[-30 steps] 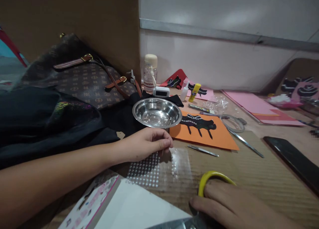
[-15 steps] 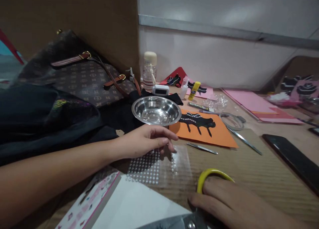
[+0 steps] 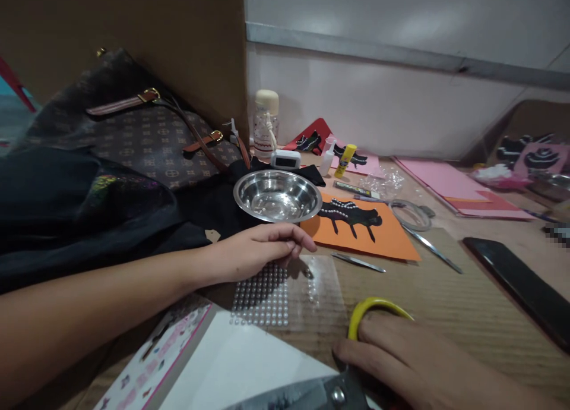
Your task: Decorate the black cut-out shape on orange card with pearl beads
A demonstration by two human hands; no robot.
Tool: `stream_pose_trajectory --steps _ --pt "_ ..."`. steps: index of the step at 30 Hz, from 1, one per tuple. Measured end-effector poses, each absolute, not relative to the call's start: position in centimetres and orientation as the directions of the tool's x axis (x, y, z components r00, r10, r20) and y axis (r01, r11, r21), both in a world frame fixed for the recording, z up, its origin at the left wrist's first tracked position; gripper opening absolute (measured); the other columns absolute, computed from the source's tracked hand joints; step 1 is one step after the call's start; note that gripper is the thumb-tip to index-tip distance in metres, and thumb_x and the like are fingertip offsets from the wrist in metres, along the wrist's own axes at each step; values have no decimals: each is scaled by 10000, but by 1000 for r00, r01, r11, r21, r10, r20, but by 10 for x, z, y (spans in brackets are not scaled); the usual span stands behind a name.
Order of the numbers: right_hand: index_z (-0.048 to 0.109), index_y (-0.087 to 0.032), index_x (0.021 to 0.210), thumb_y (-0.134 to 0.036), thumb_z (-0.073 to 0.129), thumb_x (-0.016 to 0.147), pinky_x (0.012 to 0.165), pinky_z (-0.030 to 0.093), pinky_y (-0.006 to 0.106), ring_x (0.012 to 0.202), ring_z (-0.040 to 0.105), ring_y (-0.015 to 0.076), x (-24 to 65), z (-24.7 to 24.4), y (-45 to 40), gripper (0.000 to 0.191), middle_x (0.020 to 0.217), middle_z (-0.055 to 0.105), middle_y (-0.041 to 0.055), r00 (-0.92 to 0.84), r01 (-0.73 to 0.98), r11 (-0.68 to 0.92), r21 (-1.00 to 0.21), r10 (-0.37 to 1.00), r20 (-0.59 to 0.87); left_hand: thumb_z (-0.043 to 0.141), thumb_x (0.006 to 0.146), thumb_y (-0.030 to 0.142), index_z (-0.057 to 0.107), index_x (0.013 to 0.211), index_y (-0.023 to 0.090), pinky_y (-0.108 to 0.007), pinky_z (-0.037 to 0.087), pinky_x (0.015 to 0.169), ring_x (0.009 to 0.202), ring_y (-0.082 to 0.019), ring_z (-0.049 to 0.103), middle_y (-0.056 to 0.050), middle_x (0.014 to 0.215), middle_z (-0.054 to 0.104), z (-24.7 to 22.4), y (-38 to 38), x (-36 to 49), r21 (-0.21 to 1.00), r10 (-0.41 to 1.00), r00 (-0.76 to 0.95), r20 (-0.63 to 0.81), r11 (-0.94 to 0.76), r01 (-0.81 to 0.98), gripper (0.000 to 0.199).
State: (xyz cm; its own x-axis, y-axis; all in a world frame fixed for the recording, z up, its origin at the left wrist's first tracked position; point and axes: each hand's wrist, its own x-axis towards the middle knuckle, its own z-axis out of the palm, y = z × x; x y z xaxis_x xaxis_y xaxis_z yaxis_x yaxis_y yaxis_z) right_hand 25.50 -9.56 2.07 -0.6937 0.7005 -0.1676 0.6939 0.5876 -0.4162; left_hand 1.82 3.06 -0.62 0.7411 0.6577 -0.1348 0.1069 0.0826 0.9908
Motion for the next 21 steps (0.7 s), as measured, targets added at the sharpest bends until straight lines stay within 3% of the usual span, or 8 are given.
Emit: stream_pose_trajectory --steps 7,16,21 --pt "654 -258 1222 -261 760 779 762 547 296 886 685 224 258 19 -100 456 1052 734 34 -682 718 593 -364 705 -196 514 938 277 657 999 190 -246 350 678 743 -134 469 2 847 556 -10 31 16 989 647 753 -124 22 144 178" --pt "656 -282 1193 -275 725 813 767 517 271 865 670 208 257 19 -100 386 1024 723 25 -668 724 582 -371 724 -169 505 952 279 639 995 192 -241 366 675 732 -128 474 9 848 552 -11 31 14 986 652 752 -93 -45 161 165" --pt "660 -258 1180 -262 729 794 771 523 285 869 675 217 258 19 -100 392 1029 728 32 -672 721 591 -360 723 -158 495 983 307 597 1039 188 -219 349 613 651 -108 444 48 718 501 -13 31 17 996 648 761 -33 -42 79 166"
